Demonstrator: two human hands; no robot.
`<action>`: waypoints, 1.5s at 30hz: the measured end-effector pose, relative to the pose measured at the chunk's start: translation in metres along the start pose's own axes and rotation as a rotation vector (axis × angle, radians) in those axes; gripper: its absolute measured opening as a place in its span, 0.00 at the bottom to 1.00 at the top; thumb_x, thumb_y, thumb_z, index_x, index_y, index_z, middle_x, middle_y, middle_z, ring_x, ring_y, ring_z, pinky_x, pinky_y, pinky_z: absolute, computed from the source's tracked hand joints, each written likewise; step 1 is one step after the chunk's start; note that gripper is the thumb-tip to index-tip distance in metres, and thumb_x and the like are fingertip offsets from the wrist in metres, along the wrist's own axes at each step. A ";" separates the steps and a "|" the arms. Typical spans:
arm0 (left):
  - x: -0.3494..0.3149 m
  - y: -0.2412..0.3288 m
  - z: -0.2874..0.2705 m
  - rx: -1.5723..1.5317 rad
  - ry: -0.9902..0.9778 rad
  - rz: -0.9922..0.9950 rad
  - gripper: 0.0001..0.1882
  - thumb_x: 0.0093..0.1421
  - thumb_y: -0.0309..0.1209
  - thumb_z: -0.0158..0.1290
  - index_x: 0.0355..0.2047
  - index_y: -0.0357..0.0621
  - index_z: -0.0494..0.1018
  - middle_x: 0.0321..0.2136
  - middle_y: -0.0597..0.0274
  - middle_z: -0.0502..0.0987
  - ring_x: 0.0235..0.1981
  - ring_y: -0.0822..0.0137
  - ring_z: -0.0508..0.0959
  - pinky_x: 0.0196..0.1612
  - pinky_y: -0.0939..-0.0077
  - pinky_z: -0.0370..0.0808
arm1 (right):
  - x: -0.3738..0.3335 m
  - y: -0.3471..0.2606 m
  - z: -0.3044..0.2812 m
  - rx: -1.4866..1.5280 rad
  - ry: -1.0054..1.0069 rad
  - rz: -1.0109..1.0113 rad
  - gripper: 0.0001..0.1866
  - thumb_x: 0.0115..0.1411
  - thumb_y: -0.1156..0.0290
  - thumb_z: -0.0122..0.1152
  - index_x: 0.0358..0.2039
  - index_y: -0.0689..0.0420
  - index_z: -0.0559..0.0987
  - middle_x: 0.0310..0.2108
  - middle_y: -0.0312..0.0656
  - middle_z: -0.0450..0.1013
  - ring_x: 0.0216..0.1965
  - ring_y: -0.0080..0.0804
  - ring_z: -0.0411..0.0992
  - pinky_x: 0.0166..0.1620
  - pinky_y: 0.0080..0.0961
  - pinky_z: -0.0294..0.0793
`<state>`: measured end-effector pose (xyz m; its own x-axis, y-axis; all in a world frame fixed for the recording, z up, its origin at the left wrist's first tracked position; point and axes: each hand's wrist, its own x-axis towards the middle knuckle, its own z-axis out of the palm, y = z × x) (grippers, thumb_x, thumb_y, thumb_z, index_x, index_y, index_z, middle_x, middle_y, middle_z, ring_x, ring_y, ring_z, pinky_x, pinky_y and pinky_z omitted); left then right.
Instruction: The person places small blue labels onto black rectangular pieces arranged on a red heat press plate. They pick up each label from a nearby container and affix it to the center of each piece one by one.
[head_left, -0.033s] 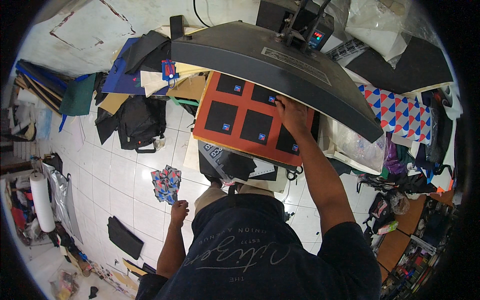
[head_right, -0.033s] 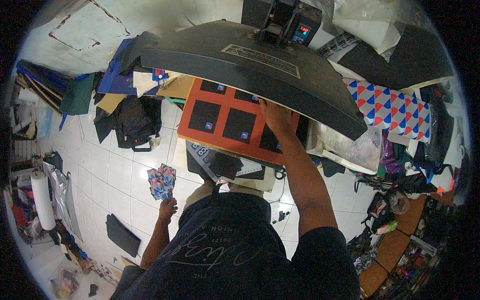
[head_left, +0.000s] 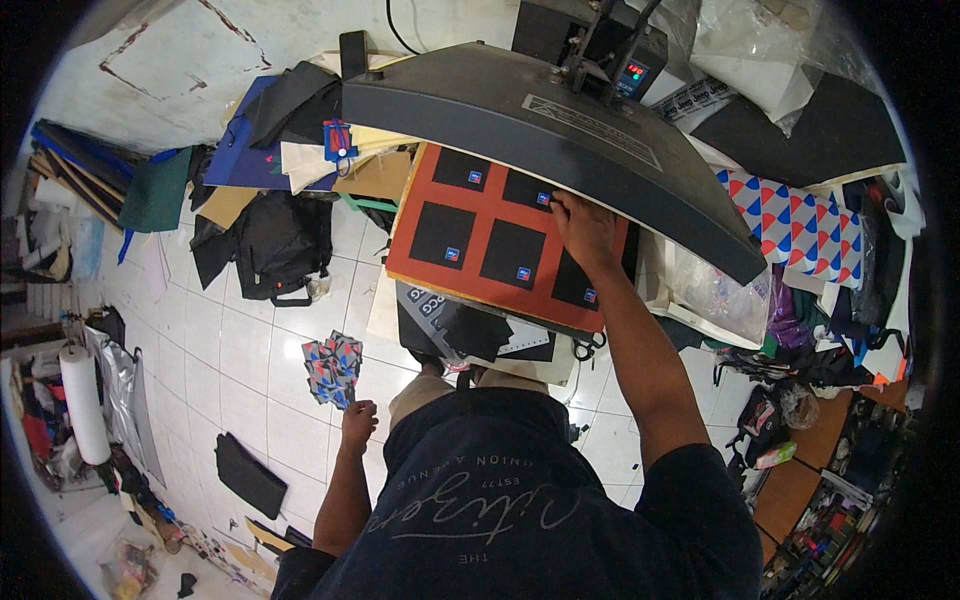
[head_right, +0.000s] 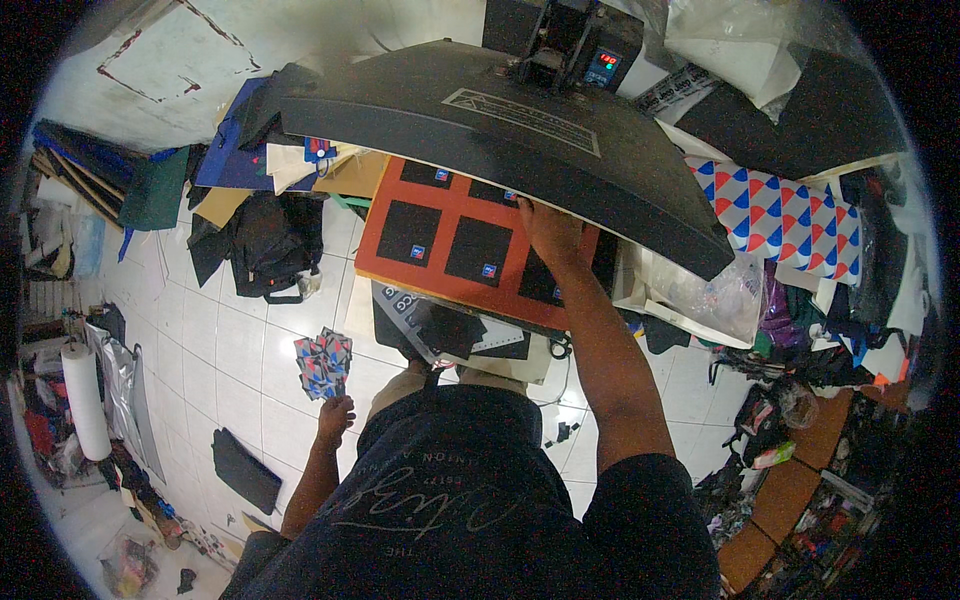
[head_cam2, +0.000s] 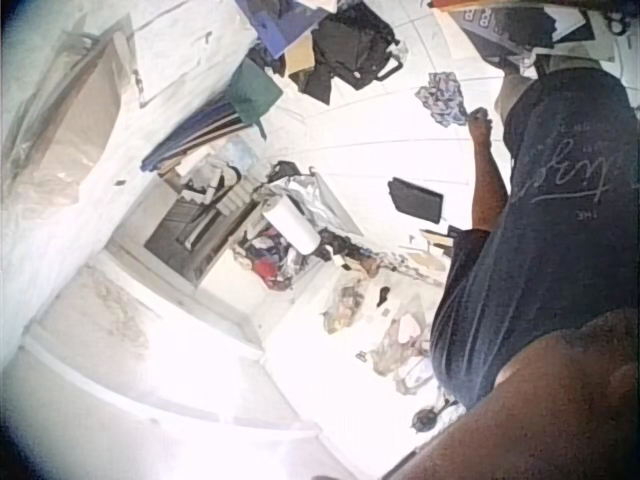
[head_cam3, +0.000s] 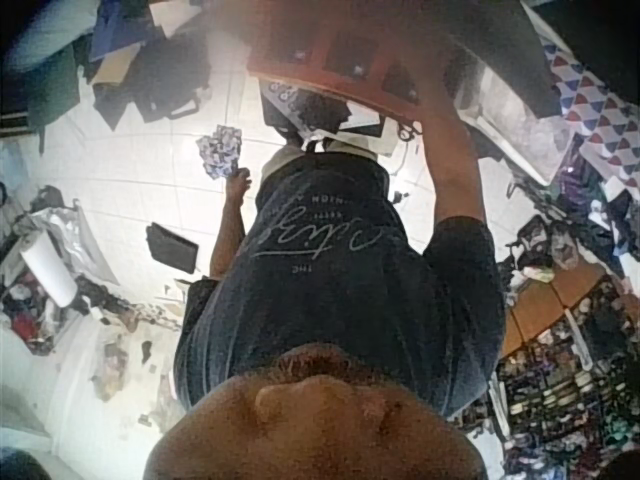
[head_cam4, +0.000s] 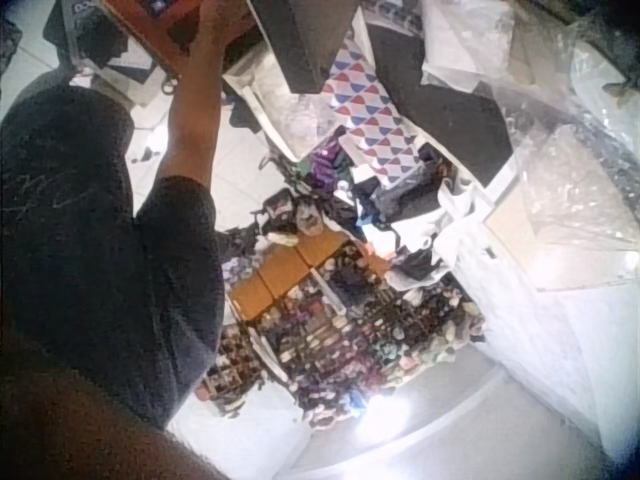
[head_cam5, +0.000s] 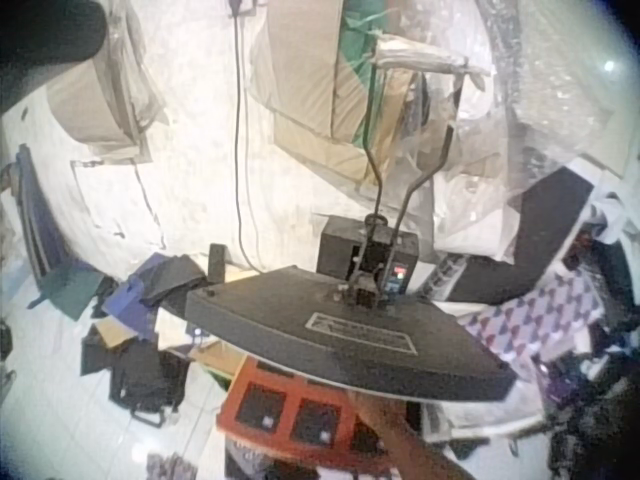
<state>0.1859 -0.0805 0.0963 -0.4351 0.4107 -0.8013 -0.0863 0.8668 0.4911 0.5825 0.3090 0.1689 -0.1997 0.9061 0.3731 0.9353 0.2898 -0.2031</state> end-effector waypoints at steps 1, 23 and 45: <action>0.000 -0.001 0.000 0.001 0.004 0.001 0.15 0.55 0.32 0.54 0.40 0.36 0.72 0.26 0.63 0.74 0.21 0.72 0.74 0.22 0.78 0.69 | 0.000 0.001 0.001 0.005 0.000 0.002 0.11 0.56 0.62 0.60 0.37 0.51 0.80 0.35 0.38 0.77 0.36 0.36 0.75 0.44 0.33 0.72; 0.005 -0.003 -0.006 0.049 -0.058 0.008 0.15 0.56 0.32 0.52 0.40 0.36 0.72 0.27 0.62 0.74 0.22 0.73 0.73 0.22 0.78 0.69 | -0.092 -0.060 -0.081 0.579 -0.080 0.280 0.12 0.59 0.61 0.60 0.36 0.57 0.80 0.29 0.41 0.74 0.27 0.30 0.73 0.32 0.25 0.71; 0.149 -0.102 -0.158 1.118 -0.198 1.173 0.07 0.49 0.35 0.55 0.26 0.46 0.75 0.21 0.53 0.76 0.24 0.46 0.74 0.28 0.55 0.70 | -0.303 -0.156 -0.057 0.653 -0.427 0.511 0.11 0.55 0.64 0.61 0.35 0.57 0.80 0.30 0.44 0.74 0.27 0.34 0.72 0.33 0.29 0.72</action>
<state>-0.0117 -0.1519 -0.0190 0.3325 0.9064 -0.2605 0.8840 -0.2032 0.4211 0.5138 -0.0283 0.1392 -0.0213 0.9705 -0.2401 0.6154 -0.1766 -0.7682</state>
